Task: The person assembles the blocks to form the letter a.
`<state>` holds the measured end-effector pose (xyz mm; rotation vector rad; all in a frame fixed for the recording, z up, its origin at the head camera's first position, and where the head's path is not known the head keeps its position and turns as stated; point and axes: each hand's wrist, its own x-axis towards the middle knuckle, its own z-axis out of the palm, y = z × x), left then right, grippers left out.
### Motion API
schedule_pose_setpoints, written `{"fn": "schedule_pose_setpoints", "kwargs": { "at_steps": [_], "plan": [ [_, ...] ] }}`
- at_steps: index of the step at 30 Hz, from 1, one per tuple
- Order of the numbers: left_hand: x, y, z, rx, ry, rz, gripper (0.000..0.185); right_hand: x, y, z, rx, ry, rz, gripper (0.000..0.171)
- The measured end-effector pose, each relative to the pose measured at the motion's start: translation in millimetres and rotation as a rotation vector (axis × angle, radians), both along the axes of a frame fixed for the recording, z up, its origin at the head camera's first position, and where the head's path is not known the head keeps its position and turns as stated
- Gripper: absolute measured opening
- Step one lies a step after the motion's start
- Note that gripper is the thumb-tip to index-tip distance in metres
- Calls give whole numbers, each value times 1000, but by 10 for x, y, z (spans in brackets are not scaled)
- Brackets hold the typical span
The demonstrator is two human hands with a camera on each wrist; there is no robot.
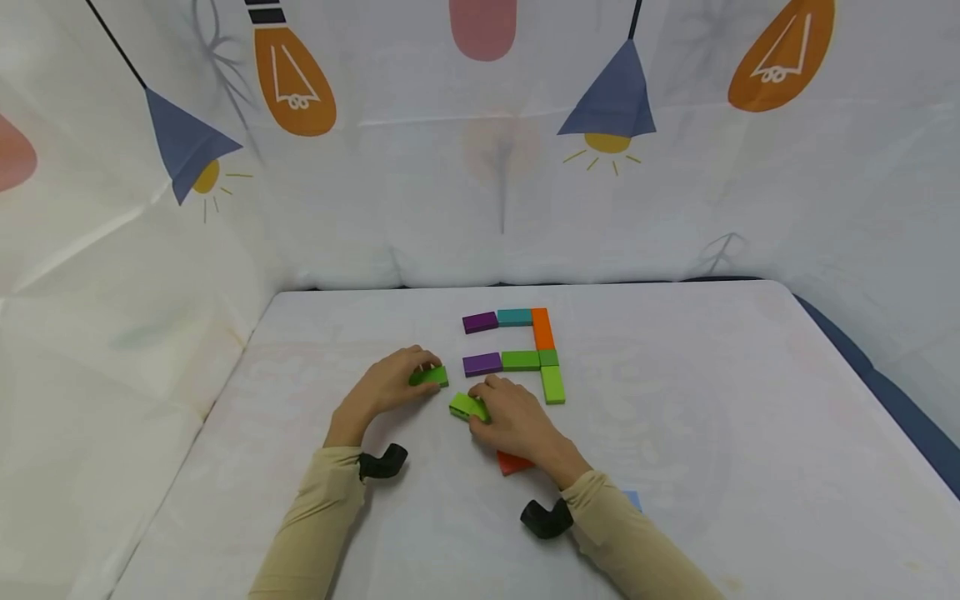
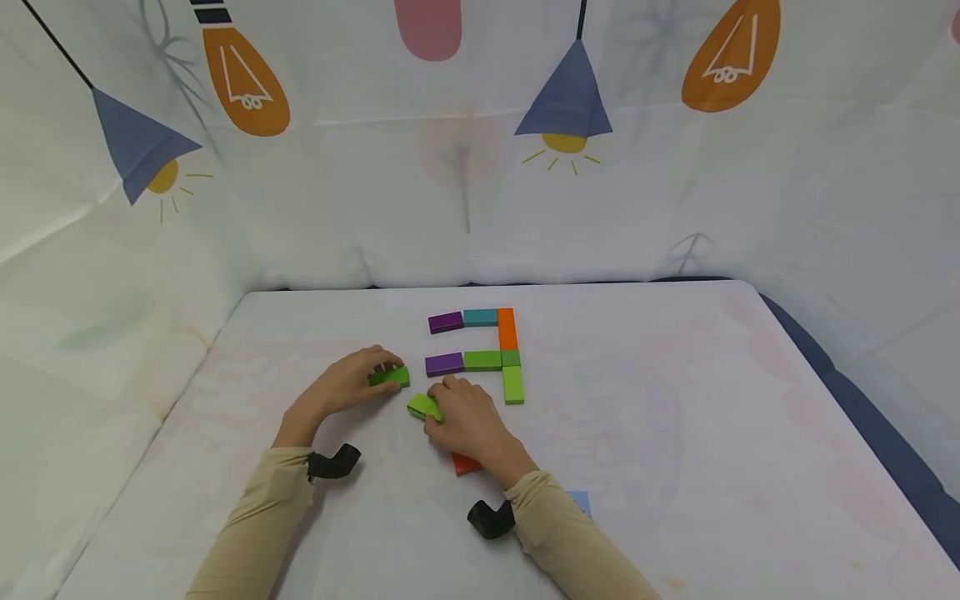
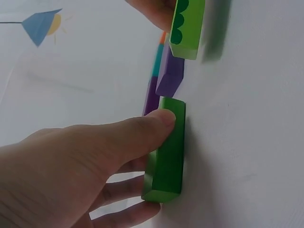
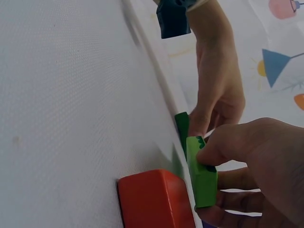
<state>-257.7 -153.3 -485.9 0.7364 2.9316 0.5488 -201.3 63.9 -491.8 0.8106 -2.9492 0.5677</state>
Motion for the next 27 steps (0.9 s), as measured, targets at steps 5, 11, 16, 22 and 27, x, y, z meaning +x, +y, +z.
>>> {"fn": "schedule_pose_setpoints", "kwargs": {
  "at_steps": [5,11,16,22,27],
  "plan": [
    [-1,14,-16,-17,8,18,34,-2,15,9,-5,-8,0,33],
    [9,19,-17,-25,21,25,35,-6,32,1,9,-16,-6,33],
    [16,27,-23,-32,35,34,37,-8,66,-6,16,-15,-2,33],
    [14,46,-48,3,40,30,37,-17,126,-18,31,-35,-12,34],
    [12,50,-68,43,35,27,32,-18,175,-8,21,-63,-16,34]
  ]
}}
